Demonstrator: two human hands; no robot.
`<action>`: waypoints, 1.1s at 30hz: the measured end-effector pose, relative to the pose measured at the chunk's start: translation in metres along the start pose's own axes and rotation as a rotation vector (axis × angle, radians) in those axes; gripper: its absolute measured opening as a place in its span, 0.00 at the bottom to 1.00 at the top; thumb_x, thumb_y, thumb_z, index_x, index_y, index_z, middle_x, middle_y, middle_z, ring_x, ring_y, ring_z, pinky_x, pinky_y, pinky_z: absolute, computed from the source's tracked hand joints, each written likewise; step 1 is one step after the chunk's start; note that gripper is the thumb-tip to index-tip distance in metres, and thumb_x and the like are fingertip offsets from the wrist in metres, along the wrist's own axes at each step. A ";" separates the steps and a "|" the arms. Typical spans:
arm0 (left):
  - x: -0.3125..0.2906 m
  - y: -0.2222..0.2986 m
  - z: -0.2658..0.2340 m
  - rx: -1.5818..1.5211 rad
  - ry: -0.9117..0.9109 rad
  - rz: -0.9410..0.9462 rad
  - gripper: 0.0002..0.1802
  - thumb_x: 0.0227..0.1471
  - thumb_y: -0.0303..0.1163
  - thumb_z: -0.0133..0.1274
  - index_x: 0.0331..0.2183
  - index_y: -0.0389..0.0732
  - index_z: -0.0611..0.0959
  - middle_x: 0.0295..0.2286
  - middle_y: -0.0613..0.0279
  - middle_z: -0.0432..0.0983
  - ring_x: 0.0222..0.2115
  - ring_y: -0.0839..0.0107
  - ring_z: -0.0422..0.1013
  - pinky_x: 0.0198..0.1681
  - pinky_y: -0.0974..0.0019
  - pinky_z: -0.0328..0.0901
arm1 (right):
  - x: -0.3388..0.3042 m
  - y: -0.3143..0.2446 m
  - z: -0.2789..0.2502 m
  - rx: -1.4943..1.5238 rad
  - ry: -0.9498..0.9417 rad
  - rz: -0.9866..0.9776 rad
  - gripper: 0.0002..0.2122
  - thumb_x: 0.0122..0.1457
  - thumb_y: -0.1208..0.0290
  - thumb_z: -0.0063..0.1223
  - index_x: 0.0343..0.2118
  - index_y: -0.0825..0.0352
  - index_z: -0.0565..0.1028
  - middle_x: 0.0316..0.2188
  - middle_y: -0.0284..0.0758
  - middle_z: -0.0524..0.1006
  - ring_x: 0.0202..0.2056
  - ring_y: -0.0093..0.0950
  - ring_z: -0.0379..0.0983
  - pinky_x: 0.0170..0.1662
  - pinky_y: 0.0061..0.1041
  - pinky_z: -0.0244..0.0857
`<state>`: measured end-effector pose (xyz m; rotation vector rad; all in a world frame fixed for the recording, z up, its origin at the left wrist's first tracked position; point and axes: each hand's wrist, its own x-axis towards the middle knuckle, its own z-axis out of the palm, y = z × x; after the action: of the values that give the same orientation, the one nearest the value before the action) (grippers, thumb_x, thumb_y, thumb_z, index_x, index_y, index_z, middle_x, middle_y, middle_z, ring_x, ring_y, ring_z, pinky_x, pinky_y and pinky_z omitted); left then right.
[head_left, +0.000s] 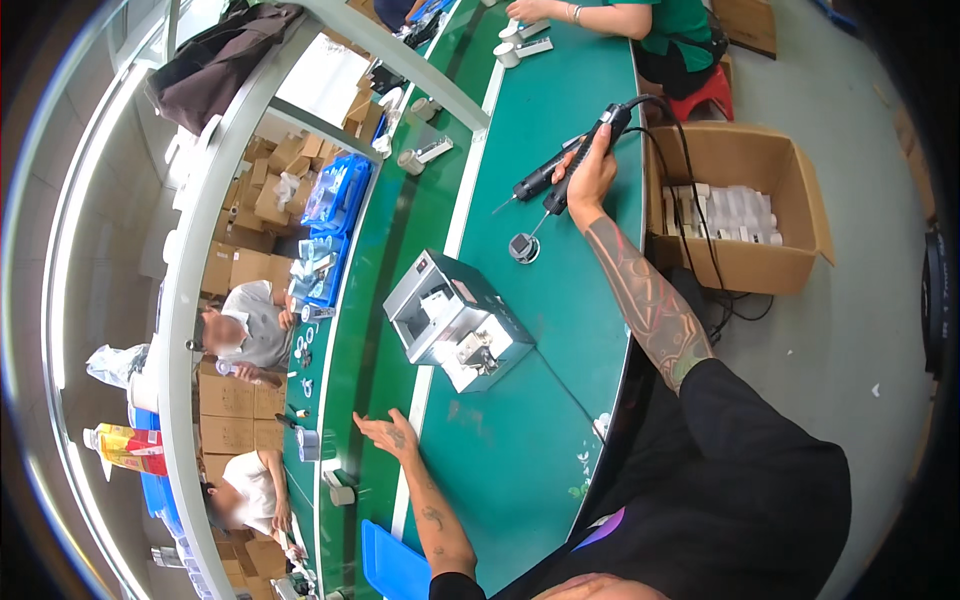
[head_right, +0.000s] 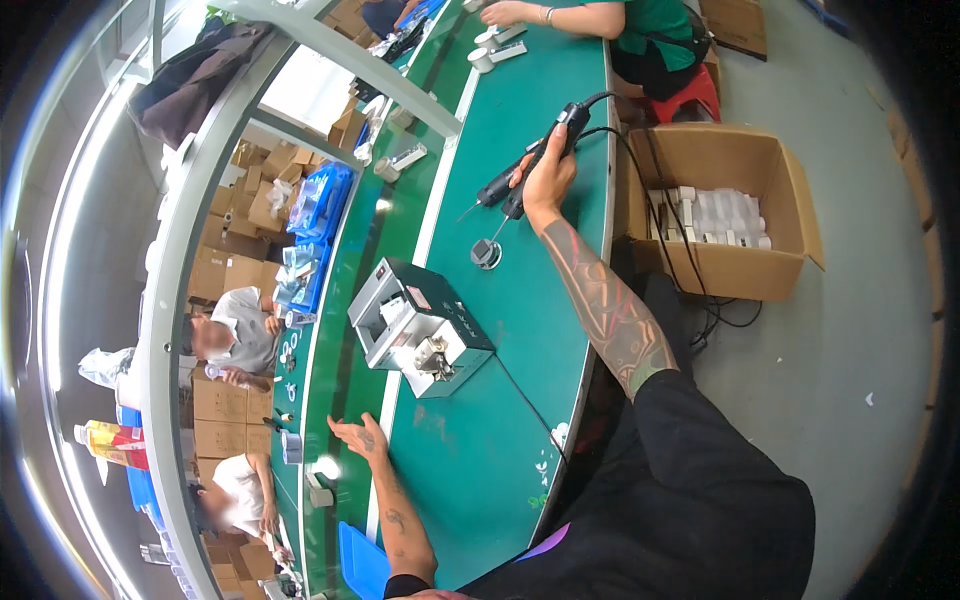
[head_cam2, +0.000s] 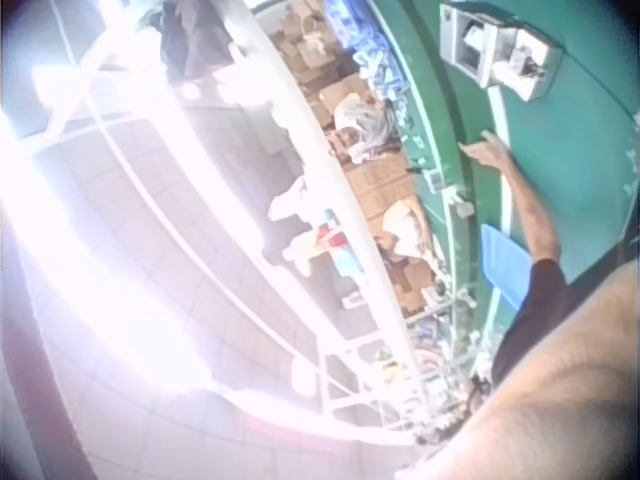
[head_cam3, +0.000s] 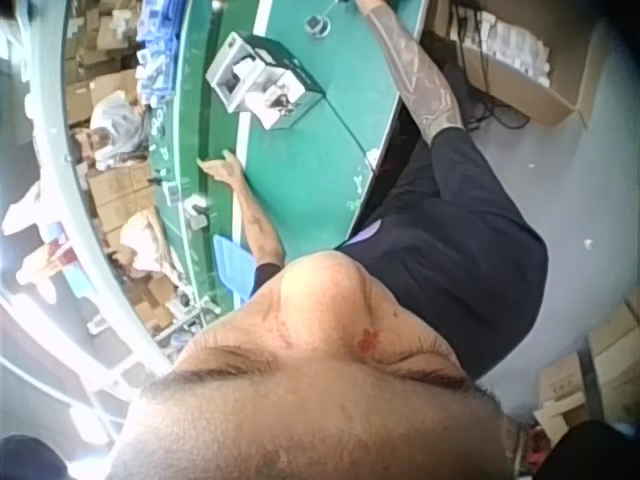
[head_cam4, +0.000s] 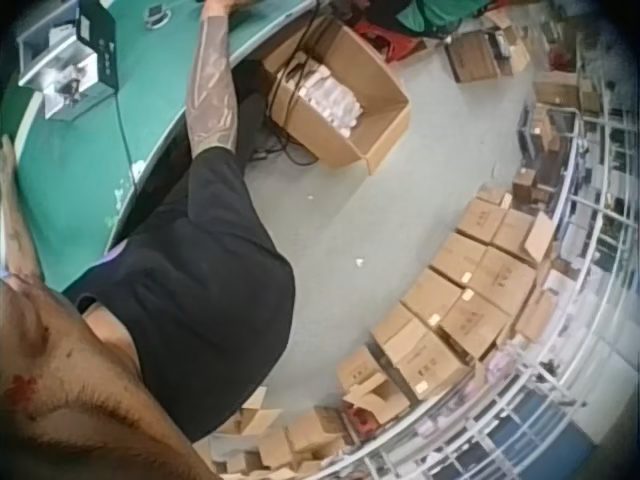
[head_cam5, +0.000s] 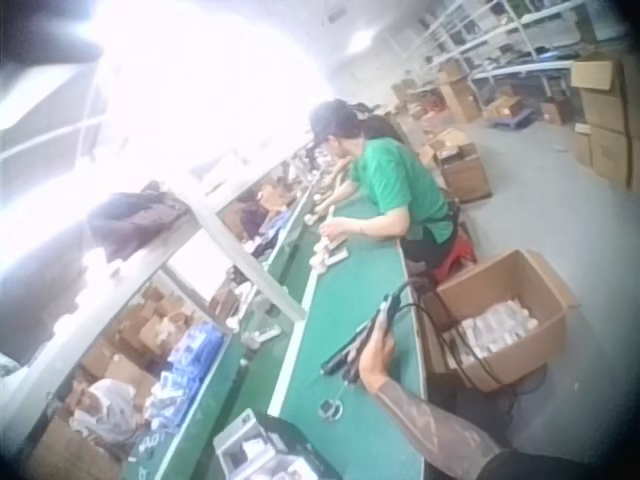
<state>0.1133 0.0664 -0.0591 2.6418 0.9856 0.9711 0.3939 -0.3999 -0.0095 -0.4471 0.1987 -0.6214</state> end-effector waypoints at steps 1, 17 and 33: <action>0.001 0.000 0.001 0.002 -0.006 0.007 0.47 0.48 0.35 0.53 0.64 0.35 0.51 0.53 0.40 0.62 0.53 0.44 0.62 0.54 0.40 0.55 | 0.000 -0.001 0.001 0.003 -0.004 -0.003 0.26 0.66 0.42 0.40 0.31 0.66 0.61 0.13 0.32 0.63 0.10 0.26 0.63 0.14 0.27 0.62; -0.001 0.001 0.005 -0.280 -0.042 0.162 0.36 0.54 0.26 0.48 0.62 0.31 0.58 0.48 0.43 0.65 0.38 0.57 0.67 0.44 0.56 0.66 | -0.003 -0.005 -0.005 -0.053 0.050 -0.008 0.23 0.66 0.46 0.44 0.37 0.67 0.65 0.12 0.32 0.67 0.10 0.24 0.65 0.13 0.25 0.61; 0.021 -0.028 0.017 -0.173 -0.126 0.128 0.36 0.50 0.27 0.50 0.61 0.34 0.62 0.43 0.44 0.70 0.39 0.52 0.70 0.45 0.50 0.65 | 0.033 0.016 -0.023 -0.002 0.271 -0.042 0.19 0.66 0.54 0.49 0.41 0.69 0.62 0.24 0.35 0.74 0.25 0.24 0.74 0.31 0.25 0.70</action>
<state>0.1213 0.1024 -0.0711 2.6087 0.6801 0.8603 0.4216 -0.4159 -0.0390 -0.3680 0.4488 -0.7222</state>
